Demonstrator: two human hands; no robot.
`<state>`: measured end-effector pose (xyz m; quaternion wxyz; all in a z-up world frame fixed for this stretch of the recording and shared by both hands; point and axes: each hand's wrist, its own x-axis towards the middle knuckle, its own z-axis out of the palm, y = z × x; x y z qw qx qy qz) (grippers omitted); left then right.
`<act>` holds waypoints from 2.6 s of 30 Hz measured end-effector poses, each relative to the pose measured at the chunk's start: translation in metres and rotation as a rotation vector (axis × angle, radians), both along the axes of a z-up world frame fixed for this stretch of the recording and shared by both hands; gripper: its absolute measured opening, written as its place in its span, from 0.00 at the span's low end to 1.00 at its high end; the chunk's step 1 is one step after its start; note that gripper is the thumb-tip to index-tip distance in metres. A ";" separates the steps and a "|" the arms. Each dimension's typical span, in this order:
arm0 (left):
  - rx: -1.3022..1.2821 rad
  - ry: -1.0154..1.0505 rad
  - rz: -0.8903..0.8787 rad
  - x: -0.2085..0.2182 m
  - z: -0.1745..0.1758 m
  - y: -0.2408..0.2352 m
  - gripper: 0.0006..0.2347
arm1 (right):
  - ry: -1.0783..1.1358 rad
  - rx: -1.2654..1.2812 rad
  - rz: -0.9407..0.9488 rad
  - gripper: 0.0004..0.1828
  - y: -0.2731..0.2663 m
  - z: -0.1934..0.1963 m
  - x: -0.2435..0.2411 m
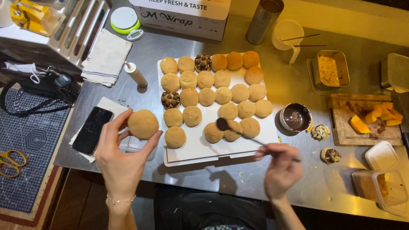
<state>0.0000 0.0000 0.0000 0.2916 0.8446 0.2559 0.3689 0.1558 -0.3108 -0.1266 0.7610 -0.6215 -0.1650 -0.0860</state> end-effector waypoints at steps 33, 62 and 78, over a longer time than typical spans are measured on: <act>-0.070 -0.044 -0.110 0.002 -0.046 0.009 0.27 | -0.173 -0.360 0.073 0.30 0.057 -0.018 -0.034; 0.635 0.095 -0.111 0.052 -0.174 -0.021 0.21 | 0.415 0.154 -0.188 0.24 0.011 -0.034 0.035; 0.578 0.038 -0.210 0.052 -0.184 -0.007 0.27 | -0.609 -0.552 0.172 0.15 0.064 -0.029 0.036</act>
